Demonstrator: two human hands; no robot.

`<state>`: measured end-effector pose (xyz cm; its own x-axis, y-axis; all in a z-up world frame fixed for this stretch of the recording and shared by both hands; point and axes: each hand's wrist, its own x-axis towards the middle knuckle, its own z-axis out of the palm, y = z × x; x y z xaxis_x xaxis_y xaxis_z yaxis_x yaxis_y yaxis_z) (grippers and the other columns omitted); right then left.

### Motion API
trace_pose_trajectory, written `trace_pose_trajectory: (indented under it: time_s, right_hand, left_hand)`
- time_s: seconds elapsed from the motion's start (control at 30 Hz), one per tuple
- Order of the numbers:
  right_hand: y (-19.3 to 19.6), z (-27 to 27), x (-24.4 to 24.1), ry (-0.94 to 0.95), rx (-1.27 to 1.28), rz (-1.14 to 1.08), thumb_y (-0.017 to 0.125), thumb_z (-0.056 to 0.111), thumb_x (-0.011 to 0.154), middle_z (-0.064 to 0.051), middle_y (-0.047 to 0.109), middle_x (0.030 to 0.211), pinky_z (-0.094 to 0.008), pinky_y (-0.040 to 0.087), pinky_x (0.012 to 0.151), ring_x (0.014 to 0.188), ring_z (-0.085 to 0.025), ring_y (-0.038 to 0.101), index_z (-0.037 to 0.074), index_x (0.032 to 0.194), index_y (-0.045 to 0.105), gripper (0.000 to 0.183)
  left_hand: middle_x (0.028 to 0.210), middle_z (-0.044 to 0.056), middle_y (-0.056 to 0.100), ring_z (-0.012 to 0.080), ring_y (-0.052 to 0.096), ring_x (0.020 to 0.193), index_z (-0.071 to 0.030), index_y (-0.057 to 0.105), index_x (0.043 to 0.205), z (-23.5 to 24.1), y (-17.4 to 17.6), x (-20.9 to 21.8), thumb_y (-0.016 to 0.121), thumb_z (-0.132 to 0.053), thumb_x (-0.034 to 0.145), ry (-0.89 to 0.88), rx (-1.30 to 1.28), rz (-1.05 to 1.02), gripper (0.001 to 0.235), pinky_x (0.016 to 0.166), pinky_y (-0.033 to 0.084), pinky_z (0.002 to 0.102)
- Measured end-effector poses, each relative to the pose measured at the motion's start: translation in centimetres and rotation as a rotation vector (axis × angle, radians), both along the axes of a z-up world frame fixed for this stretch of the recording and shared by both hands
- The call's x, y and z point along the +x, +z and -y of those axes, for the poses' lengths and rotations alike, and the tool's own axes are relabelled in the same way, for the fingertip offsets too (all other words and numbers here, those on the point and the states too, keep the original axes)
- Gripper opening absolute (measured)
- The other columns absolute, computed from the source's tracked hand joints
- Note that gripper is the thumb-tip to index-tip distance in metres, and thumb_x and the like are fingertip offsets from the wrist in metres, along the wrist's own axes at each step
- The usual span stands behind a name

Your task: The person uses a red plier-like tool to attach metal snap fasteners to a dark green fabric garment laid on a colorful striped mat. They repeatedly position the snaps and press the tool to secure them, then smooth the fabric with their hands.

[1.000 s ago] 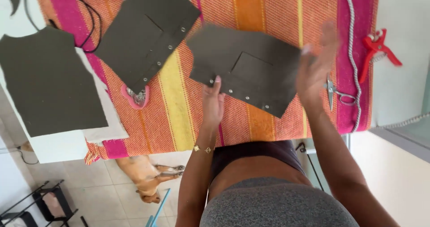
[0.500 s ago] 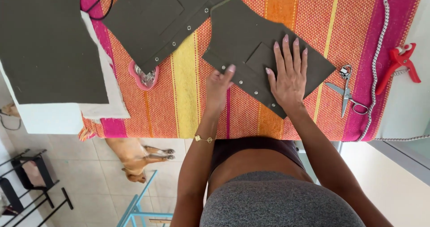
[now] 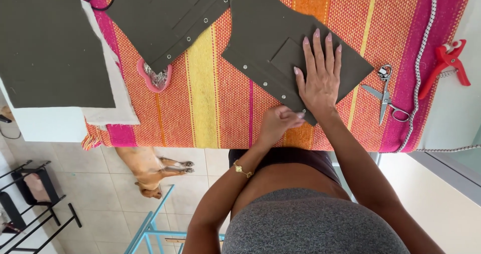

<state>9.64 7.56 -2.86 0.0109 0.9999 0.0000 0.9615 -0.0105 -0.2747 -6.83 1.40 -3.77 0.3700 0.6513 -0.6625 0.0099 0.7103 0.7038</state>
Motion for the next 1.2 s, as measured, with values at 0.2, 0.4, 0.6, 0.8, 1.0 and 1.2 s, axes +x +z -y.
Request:
trace_pose_trajectory:
  time_s: [0.2, 0.4, 0.6, 0.8, 1.0, 1.2]
  right_hand:
    - [-0.2, 0.2, 0.0, 0.006, 0.006, 0.011, 0.043, 0.036, 0.124, -0.018, 0.026, 0.181, -0.063, 0.019, 0.136, 0.166, -0.043, 0.022, 0.006, 0.176, 0.036, 0.060]
    - [-0.6, 0.6, 0.7, 0.018, 0.047, -0.020, 0.053, 0.032, 0.124, -0.018, 0.029, 0.179, -0.064, 0.021, 0.136, 0.166, -0.043, 0.023, 0.004, 0.173, 0.042, 0.058]
    - [-3.4, 6.0, 0.7, 0.045, 0.209, -0.629, 0.091, 0.013, 0.097, 0.002, 0.080, 0.118, -0.040, 0.058, 0.102, 0.111, -0.023, 0.075, 0.017, 0.115, 0.087, 0.019]
    - [-0.4, 5.9, -0.8, 0.058, 0.202, -0.773, 0.090, 0.001, 0.094, -0.011, 0.082, 0.110, -0.045, 0.062, 0.094, 0.102, -0.031, 0.077, 0.006, 0.112, 0.089, 0.019]
    - [-0.8, 6.0, -1.1, 0.063, 0.238, -0.713, 0.089, 0.001, 0.096, -0.006, 0.083, 0.109, -0.039, 0.060, 0.093, 0.101, -0.027, 0.077, 0.008, 0.109, 0.089, 0.015]
    - [-0.5, 5.7, -1.3, 0.063, 0.261, -0.706, 0.080, -0.003, 0.102, -0.011, 0.081, 0.109, -0.045, 0.059, 0.092, 0.103, -0.033, 0.076, 0.003, 0.110, 0.086, 0.011]
  left_hand:
    - [0.074, 0.009, 0.076, 0.0244, 0.086, 0.084, -0.015, 0.062, 0.075, -1.4, 0.9, -0.1, 0.082, -0.019, 0.099, 0.136, -0.038, -0.102, 0.032, 0.059, 0.060, 0.019]
    - [0.059, -0.008, 0.034, 0.0005, 0.050, 0.059, -0.016, 0.044, 0.067, -2.3, -1.3, -1.3, 0.082, -0.012, 0.095, 0.349, -0.058, 0.081, 0.047, 0.087, 0.072, 0.035]
    - [0.106, 0.034, 0.077, 0.0442, 0.079, 0.099, 0.013, 0.070, 0.114, -0.8, -4.9, -2.5, 0.084, -0.017, 0.100, 0.340, -0.134, 0.120, 0.037, 0.090, 0.067, 0.054]
    - [0.109, 0.037, 0.076, 0.0480, 0.076, 0.103, 0.015, 0.071, 0.113, -1.7, -2.5, -2.7, 0.079, -0.007, 0.100, 0.311, -0.133, 0.164, 0.027, 0.092, 0.066, 0.056]
    - [0.109, 0.039, 0.075, 0.0479, 0.076, 0.103, 0.016, 0.072, 0.114, -1.7, -2.1, -2.6, 0.080, -0.007, 0.101, 0.325, -0.087, 0.169, 0.028, 0.091, 0.067, 0.056]
    - [0.104, 0.034, 0.078, 0.0448, 0.078, 0.100, 0.012, 0.074, 0.113, -1.5, -3.1, -2.4, 0.082, -0.008, 0.100, 0.336, -0.092, 0.172, 0.025, 0.090, 0.068, 0.056]
